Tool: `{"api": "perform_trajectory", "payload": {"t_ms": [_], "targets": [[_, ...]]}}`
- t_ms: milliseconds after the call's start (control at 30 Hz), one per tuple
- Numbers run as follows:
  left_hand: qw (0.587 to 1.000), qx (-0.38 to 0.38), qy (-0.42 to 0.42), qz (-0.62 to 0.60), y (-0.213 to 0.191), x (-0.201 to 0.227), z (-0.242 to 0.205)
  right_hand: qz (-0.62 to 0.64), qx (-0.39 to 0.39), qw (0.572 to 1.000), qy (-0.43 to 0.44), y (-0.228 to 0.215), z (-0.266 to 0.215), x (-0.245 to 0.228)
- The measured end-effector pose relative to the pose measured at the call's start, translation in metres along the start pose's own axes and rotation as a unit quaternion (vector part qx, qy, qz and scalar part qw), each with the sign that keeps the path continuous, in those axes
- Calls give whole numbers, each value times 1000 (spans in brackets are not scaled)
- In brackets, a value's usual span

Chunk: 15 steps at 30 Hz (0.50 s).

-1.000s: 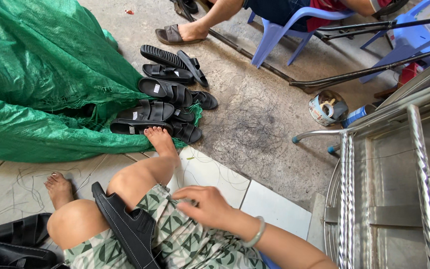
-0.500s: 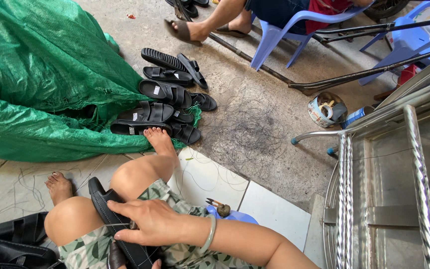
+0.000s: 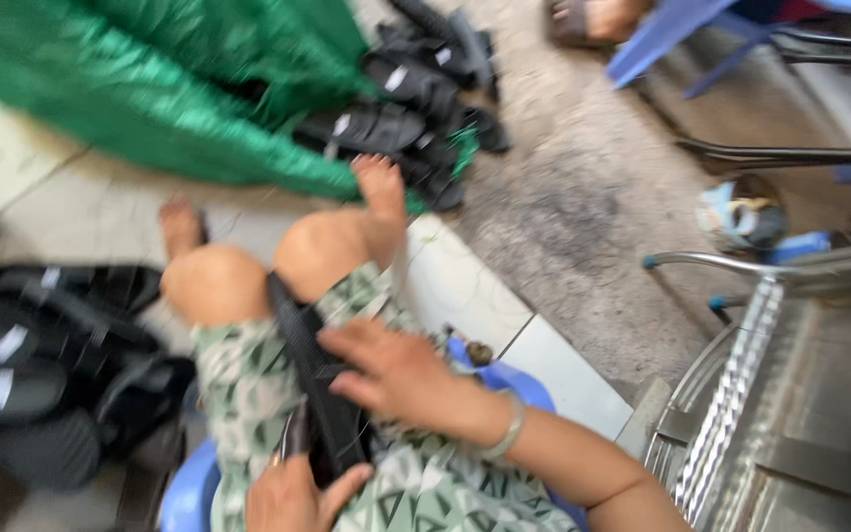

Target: The person sits on a low chair and sews a black slipper using a needle and thread. They hold the slipper on their lap, stitch the sole, and pull the thread tight. The person occasionally adjusts the slipper and reaches for tools on the floor.

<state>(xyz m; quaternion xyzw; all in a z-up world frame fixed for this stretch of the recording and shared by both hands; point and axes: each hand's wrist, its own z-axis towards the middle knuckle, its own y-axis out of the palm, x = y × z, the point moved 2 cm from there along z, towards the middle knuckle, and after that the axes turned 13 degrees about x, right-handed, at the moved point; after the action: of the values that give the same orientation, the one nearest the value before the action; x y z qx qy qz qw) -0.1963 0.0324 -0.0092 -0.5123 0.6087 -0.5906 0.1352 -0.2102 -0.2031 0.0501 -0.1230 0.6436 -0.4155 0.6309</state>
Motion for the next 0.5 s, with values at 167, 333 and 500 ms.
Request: {"api": "perform_trajectory", "payload": {"t_ms": [167,333,500], "targets": [[992,70,35,104,-38,-90,21,-16,-1,1000,3,-36,-7,0],[950,201,82,225,-84,-120,28,-154,-162,973,-50,-47,-8,-39],[978,74,186,-59,-86,-18,50,-218,-273,922,-166,-26,-21,-37]]}}
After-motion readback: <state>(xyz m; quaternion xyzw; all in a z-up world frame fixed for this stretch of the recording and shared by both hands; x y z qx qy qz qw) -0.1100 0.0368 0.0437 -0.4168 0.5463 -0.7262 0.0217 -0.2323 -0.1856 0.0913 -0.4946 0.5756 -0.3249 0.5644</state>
